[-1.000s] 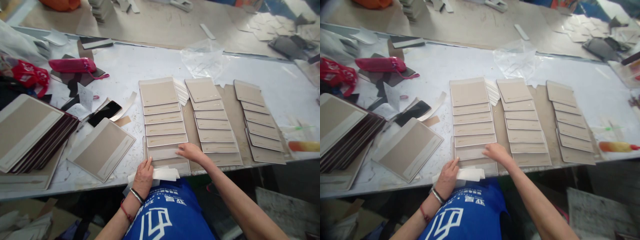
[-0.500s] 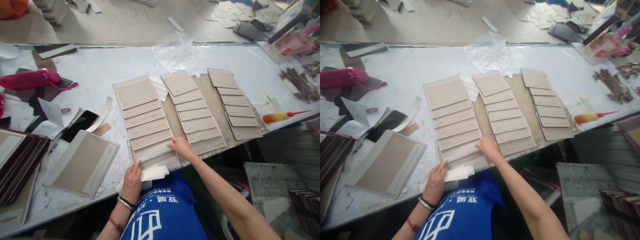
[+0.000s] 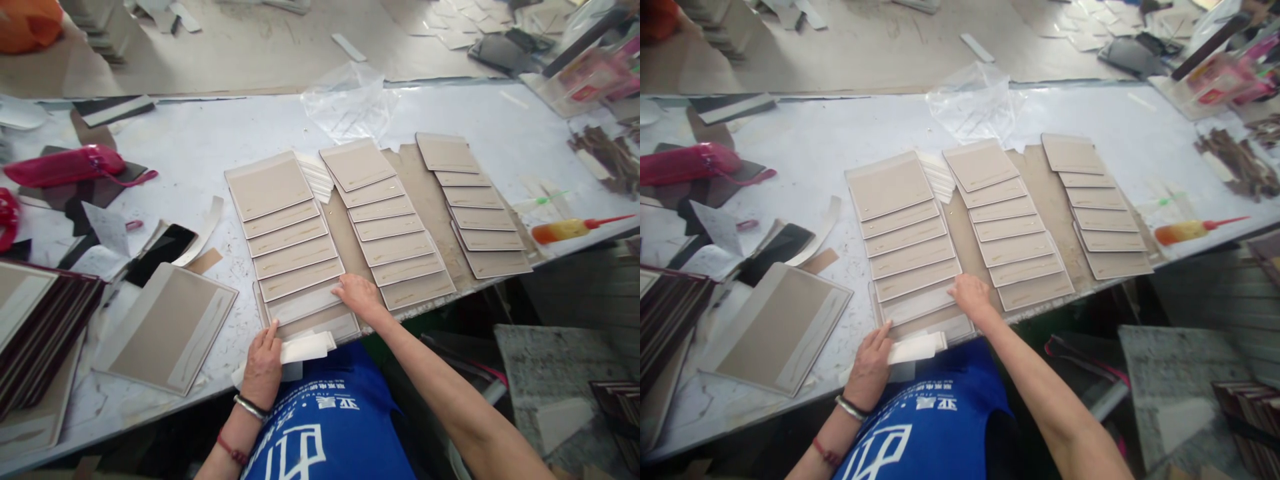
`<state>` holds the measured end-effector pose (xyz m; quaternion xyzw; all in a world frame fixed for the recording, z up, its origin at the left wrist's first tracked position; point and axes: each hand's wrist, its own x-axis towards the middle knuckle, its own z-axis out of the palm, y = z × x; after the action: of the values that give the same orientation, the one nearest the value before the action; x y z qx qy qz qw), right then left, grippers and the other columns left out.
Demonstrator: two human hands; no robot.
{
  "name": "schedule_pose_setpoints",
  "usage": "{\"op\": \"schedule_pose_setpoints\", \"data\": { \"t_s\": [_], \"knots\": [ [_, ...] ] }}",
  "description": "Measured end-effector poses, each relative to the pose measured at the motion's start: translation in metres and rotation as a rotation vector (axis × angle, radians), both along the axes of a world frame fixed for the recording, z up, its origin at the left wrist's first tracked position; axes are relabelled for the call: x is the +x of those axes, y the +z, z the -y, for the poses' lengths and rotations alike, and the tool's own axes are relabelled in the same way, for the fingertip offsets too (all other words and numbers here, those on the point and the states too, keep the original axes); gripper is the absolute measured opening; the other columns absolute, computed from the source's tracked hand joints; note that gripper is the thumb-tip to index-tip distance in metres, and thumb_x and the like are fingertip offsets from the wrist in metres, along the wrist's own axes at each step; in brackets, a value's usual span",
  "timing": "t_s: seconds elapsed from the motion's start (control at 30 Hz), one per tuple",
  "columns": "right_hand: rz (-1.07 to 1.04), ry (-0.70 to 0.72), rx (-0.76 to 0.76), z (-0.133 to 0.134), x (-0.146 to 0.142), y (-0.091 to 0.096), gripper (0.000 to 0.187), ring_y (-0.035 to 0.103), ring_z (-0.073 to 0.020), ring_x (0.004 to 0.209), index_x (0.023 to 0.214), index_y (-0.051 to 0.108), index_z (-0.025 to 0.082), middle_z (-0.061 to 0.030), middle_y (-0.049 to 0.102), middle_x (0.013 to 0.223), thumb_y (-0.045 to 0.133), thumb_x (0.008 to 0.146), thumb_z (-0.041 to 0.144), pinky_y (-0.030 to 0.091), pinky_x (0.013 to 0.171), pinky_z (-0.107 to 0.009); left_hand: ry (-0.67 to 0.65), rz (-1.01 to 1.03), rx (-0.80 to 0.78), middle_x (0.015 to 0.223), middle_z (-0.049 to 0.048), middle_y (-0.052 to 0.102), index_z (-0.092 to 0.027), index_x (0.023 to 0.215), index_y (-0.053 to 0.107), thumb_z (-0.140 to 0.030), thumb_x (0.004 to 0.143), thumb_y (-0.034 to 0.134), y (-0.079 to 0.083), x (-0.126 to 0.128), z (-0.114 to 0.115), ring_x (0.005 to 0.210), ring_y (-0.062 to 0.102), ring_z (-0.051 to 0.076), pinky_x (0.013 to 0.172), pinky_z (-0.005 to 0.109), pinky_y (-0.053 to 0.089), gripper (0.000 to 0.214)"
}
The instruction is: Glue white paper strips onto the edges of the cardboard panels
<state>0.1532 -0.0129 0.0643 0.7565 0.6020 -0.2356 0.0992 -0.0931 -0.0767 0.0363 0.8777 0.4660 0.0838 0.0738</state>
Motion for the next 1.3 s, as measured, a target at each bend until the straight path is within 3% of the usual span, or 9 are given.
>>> {"op": "schedule_pose_setpoints", "data": {
  "t_s": [0.13, 0.3, 0.4, 0.5, 0.6, 0.83, 1.0, 1.3],
  "knots": [
    [0.036, -0.006, 0.043, 0.004, 0.000, -0.003, 0.018, 0.058, -0.0203, 0.088, 0.089, 0.058, 0.019, -0.0064, 0.063, 0.094, 0.058, 0.081, 0.035, 0.041, 0.068, -0.028, 0.011, -0.017, -0.014, 0.116, 0.0152, 0.060, -0.014, 0.063, 0.057, 0.003, 0.075, 0.039, 0.001, 0.001, 0.000, 0.095, 0.055, 0.025, 0.082, 0.037, 0.050, 0.027],
    [0.188, -0.006, 0.286, 0.028, -0.008, 0.000, 0.022, 0.053, -0.0244, 0.091, 0.100, 0.056, 0.015, -0.0137, 0.059, 0.098, 0.058, 0.081, 0.027, 0.043, 0.073, -0.032, 0.006, -0.003, 0.010, 0.115, 0.0154, 0.061, -0.014, 0.064, 0.057, 0.003, 0.075, 0.039, 0.001, 0.002, 0.001, 0.095, 0.055, 0.025, 0.081, 0.036, 0.050, 0.027],
    [-0.038, 0.228, 0.421, 0.050, -0.031, -0.003, 0.036, 0.049, -0.0247, 0.106, 0.116, 0.052, 0.012, -0.0148, 0.057, 0.114, 0.051, 0.085, 0.031, 0.041, 0.088, -0.035, 0.003, 0.010, 0.028, 0.114, 0.0152, 0.061, -0.014, 0.065, 0.057, 0.003, 0.074, 0.039, -0.001, 0.001, 0.001, 0.094, 0.055, 0.026, 0.080, 0.037, 0.050, 0.027],
    [-0.283, 0.508, 0.452, 0.066, -0.057, -0.014, 0.055, 0.033, -0.0242, 0.126, 0.128, 0.043, 0.008, -0.0143, 0.046, 0.133, 0.043, 0.087, 0.045, 0.027, 0.105, -0.038, 0.004, 0.020, 0.034, 0.114, 0.0150, 0.061, -0.013, 0.068, 0.059, 0.004, 0.073, 0.039, -0.004, 0.000, 0.002, 0.095, 0.055, 0.025, 0.081, 0.037, 0.050, 0.027],
    [-0.354, 0.598, 0.408, 0.075, -0.069, -0.027, 0.063, 0.024, -0.0233, 0.132, 0.133, 0.037, 0.006, -0.0147, 0.036, 0.140, 0.036, 0.088, 0.050, 0.019, 0.109, -0.040, 0.011, 0.011, 0.017, 0.116, 0.0146, 0.060, -0.013, 0.069, 0.059, 0.004, 0.073, 0.039, -0.007, -0.002, 0.003, 0.096, 0.055, 0.025, 0.081, 0.036, 0.050, 0.027],
    [-0.225, 0.495, 0.419, 0.083, -0.059, -0.045, 0.063, 0.019, -0.0245, 0.134, 0.135, 0.033, 0.004, -0.0158, 0.030, 0.142, 0.044, 0.086, 0.043, 0.017, 0.110, -0.042, 0.038, 0.005, -0.033, 0.119, 0.0140, 0.059, -0.013, 0.073, 0.061, 0.001, 0.075, 0.041, -0.007, -0.002, 0.004, 0.098, 0.055, 0.023, 0.085, 0.037, 0.049, 0.025],
    [-0.114, 0.360, 0.402, 0.088, -0.062, -0.046, 0.062, 0.018, -0.0244, 0.134, 0.136, 0.032, 0.007, -0.0153, 0.028, 0.143, 0.045, 0.085, 0.040, 0.018, 0.110, -0.043, 0.057, 0.017, -0.054, 0.121, 0.0138, 0.057, -0.013, 0.071, 0.061, 0.000, 0.076, 0.041, -0.007, -0.002, 0.006, 0.101, 0.054, 0.024, 0.086, 0.038, 0.049, 0.024],
    [0.062, 0.153, 0.390, 0.087, -0.045, -0.047, 0.060, 0.024, -0.0301, 0.132, 0.131, 0.037, -0.001, -0.0229, 0.030, 0.140, 0.043, 0.086, 0.037, 0.020, 0.107, -0.044, 0.075, 0.062, -0.111, 0.121, 0.0143, 0.057, -0.013, 0.071, 0.060, 0.000, 0.075, 0.043, -0.005, -0.001, 0.005, 0.100, 0.054, 0.024, 0.085, 0.038, 0.049, 0.022]
  ]
}}
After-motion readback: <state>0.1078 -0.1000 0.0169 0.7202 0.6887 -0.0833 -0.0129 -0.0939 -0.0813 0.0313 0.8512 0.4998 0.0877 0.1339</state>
